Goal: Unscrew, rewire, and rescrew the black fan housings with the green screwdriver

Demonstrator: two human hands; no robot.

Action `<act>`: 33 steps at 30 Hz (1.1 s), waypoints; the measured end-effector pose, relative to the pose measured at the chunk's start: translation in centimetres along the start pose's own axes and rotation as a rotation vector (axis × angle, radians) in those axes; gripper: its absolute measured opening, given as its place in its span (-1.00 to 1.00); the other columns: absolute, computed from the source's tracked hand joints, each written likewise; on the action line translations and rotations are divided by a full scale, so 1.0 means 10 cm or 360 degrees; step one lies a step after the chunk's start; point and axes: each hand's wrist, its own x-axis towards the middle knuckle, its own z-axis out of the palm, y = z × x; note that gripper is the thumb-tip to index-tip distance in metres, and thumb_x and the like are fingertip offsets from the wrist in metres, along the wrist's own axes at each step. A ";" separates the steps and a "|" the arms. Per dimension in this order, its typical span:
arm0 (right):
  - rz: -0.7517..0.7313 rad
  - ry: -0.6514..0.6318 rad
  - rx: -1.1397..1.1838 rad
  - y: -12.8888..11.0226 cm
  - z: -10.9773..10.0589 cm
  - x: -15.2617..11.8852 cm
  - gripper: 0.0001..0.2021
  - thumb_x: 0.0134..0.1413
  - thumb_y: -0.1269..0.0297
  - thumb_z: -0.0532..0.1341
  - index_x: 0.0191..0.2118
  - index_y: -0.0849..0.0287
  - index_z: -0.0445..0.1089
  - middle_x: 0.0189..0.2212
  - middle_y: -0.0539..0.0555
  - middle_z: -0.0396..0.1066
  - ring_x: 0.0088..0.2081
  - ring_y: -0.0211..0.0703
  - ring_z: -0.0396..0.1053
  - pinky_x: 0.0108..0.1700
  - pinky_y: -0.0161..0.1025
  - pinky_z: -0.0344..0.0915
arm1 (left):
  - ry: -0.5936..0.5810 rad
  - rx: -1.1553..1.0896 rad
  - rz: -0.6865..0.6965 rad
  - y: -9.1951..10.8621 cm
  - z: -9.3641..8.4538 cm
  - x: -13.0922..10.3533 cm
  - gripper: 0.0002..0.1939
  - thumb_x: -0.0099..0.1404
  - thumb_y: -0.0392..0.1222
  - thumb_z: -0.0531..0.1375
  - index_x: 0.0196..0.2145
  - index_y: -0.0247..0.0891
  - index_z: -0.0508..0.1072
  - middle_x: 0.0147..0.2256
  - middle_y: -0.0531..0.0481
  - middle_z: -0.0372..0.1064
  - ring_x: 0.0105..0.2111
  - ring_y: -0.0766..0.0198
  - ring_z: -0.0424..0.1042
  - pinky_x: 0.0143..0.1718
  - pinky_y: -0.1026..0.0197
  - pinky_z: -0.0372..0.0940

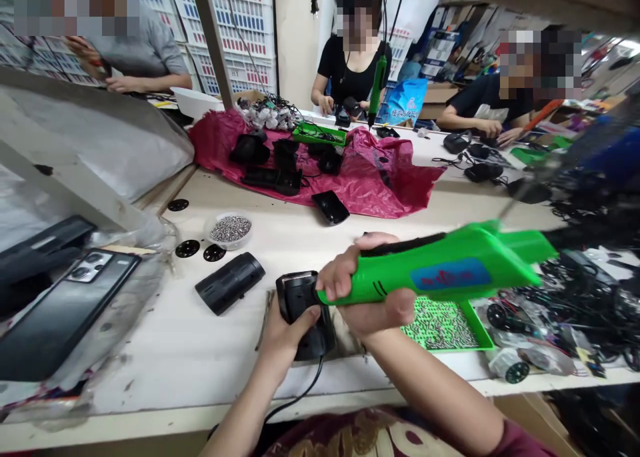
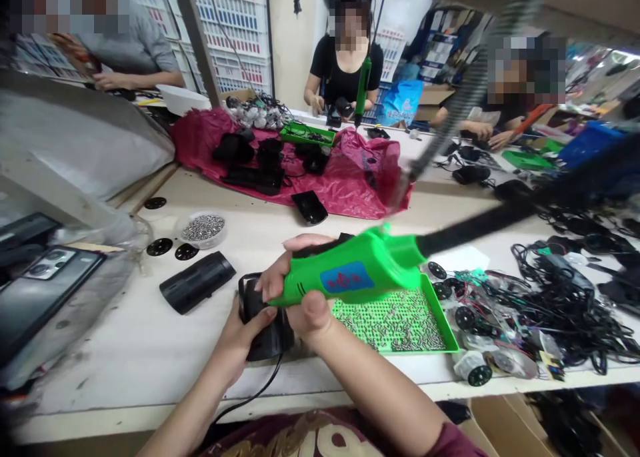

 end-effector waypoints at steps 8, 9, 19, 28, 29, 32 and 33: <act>0.0067 -0.0062 -0.0398 -0.49 -0.24 -0.23 -0.65 0.06 -0.10 0.24 -0.09 -0.07 0.38 -0.61 -0.10 0.28 -0.65 -0.20 0.24 -0.55 -0.16 0.37 | -0.0020 -0.0133 -0.0139 -0.03 -0.04 0.02 -0.39 0.02 -0.03 0.38 0.02 -0.15 0.35 -0.14 -0.02 0.44 -0.16 0.13 0.44 -0.23 0.17 0.39; 0.0081 -0.0045 -0.0392 -0.46 -0.25 -0.25 -0.65 0.05 -0.11 0.25 -0.10 -0.06 0.38 -0.61 -0.10 0.27 -0.65 -0.21 0.24 -0.55 -0.18 0.36 | -0.0014 -0.0143 -0.0126 -0.04 -0.03 0.02 -0.39 0.01 -0.03 0.39 0.02 -0.14 0.35 -0.15 -0.01 0.43 -0.16 0.14 0.43 -0.24 0.19 0.38; 0.0136 -0.0008 -0.0411 -0.35 -0.26 -0.26 -0.67 0.02 -0.14 0.27 -0.20 -0.05 0.36 -0.62 -0.12 0.27 -0.65 -0.24 0.25 -0.52 -0.18 0.38 | 0.0037 -0.0147 -0.0045 -0.07 0.00 0.00 -0.39 -0.03 -0.01 0.40 -0.03 -0.18 0.36 -0.21 0.03 0.40 -0.22 0.21 0.39 -0.24 0.21 0.35; 0.0205 0.0010 -0.0203 -0.16 -0.34 -0.28 -0.65 -0.01 -0.10 0.31 -0.21 0.02 0.41 -0.64 -0.11 0.29 -0.64 -0.24 0.26 -0.51 -0.22 0.37 | 0.0100 -0.0200 -0.0076 -0.06 0.03 0.01 -0.36 -0.13 -0.04 0.43 -0.09 -0.23 0.37 -0.29 0.03 0.40 -0.31 0.22 0.39 -0.32 0.20 0.36; 0.0179 -0.0007 -0.0177 -0.15 -0.36 -0.29 -0.65 0.00 -0.10 0.29 -0.21 0.04 0.41 -0.64 -0.11 0.29 -0.65 -0.25 0.26 -0.51 -0.23 0.37 | 0.0094 -0.0194 -0.0079 -0.06 0.03 0.01 -0.36 -0.13 -0.05 0.43 -0.09 -0.22 0.37 -0.28 0.03 0.40 -0.31 0.21 0.39 -0.32 0.19 0.36; 0.0169 -0.0075 -0.0186 -0.17 -0.43 -0.30 -0.64 0.04 -0.11 0.26 -0.20 0.06 0.40 -0.64 -0.11 0.28 -0.64 -0.24 0.27 -0.51 -0.23 0.38 | 0.0010 -0.0177 -0.0057 -0.06 0.03 0.00 -0.36 -0.13 -0.06 0.43 -0.07 -0.21 0.37 -0.28 0.02 0.41 -0.30 0.21 0.40 -0.33 0.20 0.38; 0.0170 -0.0092 -0.0203 -0.18 -0.44 -0.31 -0.63 0.04 -0.12 0.25 -0.20 0.06 0.40 -0.64 -0.11 0.27 -0.64 -0.24 0.27 -0.51 -0.23 0.38 | -0.0017 -0.0185 -0.0049 -0.06 0.03 0.00 -0.34 -0.12 -0.08 0.43 -0.05 -0.20 0.37 -0.28 0.02 0.42 -0.30 0.21 0.40 -0.34 0.21 0.38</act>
